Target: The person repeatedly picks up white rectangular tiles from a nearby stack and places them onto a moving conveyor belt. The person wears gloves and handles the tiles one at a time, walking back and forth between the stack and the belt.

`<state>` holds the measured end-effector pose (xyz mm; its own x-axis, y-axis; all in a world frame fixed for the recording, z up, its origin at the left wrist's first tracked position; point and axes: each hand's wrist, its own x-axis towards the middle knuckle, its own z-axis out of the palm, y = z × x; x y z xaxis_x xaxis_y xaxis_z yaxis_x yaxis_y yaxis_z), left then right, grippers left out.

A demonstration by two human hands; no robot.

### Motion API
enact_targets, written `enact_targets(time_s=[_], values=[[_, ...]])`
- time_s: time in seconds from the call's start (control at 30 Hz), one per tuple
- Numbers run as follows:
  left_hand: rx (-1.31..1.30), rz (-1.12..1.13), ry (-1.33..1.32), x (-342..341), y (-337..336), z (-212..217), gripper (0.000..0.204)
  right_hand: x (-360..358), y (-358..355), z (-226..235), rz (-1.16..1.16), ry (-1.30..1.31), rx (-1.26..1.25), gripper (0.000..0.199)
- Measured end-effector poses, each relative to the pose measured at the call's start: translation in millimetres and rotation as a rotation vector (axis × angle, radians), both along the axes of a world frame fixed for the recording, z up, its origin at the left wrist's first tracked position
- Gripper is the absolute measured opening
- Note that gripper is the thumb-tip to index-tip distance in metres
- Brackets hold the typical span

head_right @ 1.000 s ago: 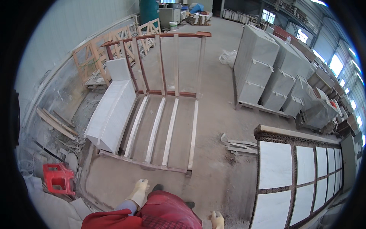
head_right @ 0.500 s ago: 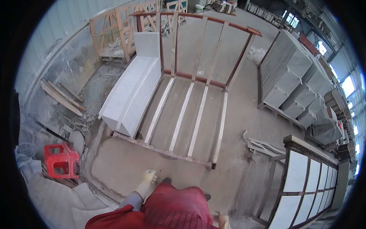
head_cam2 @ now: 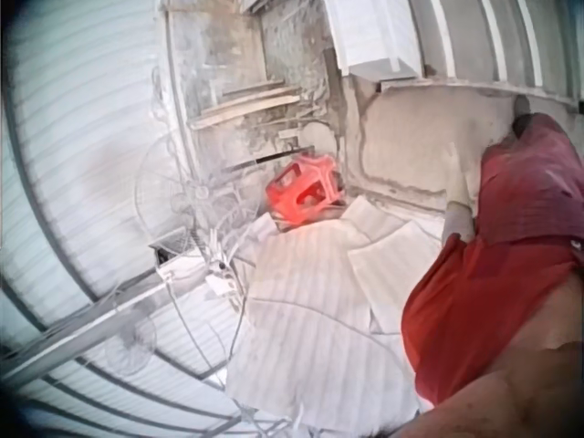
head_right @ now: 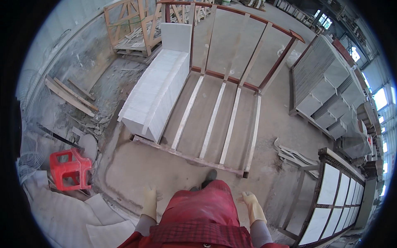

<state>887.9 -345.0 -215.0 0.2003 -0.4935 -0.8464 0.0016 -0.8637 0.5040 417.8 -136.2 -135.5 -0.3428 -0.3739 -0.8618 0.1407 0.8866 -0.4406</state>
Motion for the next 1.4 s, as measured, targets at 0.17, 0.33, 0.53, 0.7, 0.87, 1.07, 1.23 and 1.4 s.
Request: enact_targets(time_s=[0.17,0.33,0.53,0.7,0.87,1.07,1.23,1.4], values=[[0.102,0.075,0.183,33,34,-26,0.057,4,-41,-16,0.07,-0.048,0.027,0.042],[0.111,0.083,0.135,55,11,-25,0.052,14,-74,-37,0.095,-0.08,0.066,0.04],[0.14,0.075,0.06,50,-51,-29,0.045,16,-113,-62,0.025,-0.151,0.056,0.04],[0.084,-0.11,0.051,25,-133,-1,0.042,15,-156,-75,-0.035,-0.133,-0.012,0.038],[-0.047,-0.055,0.048,30,-190,-8,0.04,28,-203,-55,-0.121,-0.139,-0.053,0.037],[-0.059,-0.197,-0.123,-27,-240,75,0.036,16,-216,-62,-0.127,-0.105,-0.053,0.035],[0.041,-0.247,-0.179,-10,-256,45,0.033,13,-215,-71,-0.162,-0.08,-0.054,0.037],[0.115,-0.3,-0.185,-28,-310,36,0.034,19,-216,-65,-0.252,-0.102,0.045,0.037]])
